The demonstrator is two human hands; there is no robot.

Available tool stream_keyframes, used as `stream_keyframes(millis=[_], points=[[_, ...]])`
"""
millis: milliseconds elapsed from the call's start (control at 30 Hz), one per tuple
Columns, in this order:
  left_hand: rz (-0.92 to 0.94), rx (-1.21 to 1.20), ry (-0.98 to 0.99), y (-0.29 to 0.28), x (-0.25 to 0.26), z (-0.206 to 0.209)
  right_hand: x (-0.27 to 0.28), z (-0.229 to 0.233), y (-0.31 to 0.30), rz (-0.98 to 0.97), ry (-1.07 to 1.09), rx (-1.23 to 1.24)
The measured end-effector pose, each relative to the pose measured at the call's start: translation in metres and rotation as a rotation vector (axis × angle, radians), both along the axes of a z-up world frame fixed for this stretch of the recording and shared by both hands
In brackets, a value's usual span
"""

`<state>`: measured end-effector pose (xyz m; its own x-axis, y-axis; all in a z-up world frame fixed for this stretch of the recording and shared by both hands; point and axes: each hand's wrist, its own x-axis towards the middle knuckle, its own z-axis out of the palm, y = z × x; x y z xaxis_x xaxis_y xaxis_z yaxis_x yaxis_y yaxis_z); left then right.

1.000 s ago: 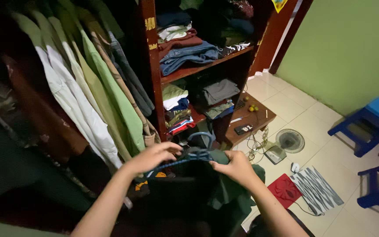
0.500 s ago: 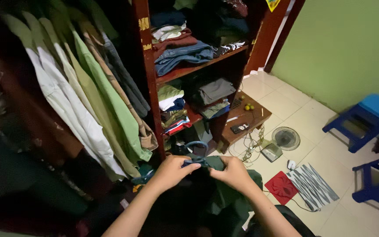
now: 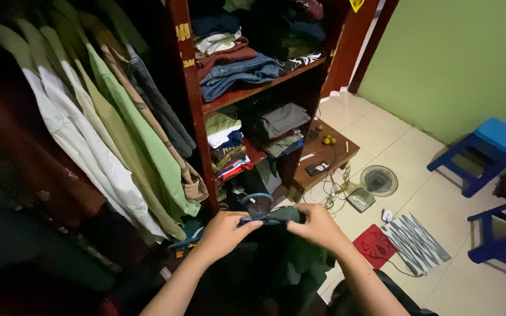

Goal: The person removes a dark green shirt from a closet, places it on a bed, and then hangs it back in the closet using a hanger. The person repeats this process with a yellow patterned shirt, placing it on a hanger and hanging it in the closet.

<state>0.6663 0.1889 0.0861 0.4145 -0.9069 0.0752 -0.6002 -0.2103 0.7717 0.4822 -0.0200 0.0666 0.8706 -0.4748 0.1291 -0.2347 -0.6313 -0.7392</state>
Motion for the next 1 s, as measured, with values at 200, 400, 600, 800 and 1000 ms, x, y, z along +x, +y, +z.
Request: stream_keyframes(millis=[200,400,600,800,1000], points=[[0.051,-0.047,0.044,0.015,0.020,-0.016,-0.007,0.001,-0.022,-0.149,-0.082,0.130],[0.095,-0.040,0.081,0.032,0.035,-0.028,-0.012,-0.021,-0.054,-0.212,-0.148,0.139],[0.128,0.049,0.256,0.052,0.049,-0.042,-0.010,-0.037,-0.073,-0.381,-0.173,0.133],[0.193,0.024,0.460,0.068,0.072,-0.069,-0.014,-0.033,-0.086,-0.484,-0.216,0.095],[0.272,-0.026,0.759,0.076,0.080,-0.089,-0.016,-0.032,-0.088,-0.476,-0.259,0.197]])
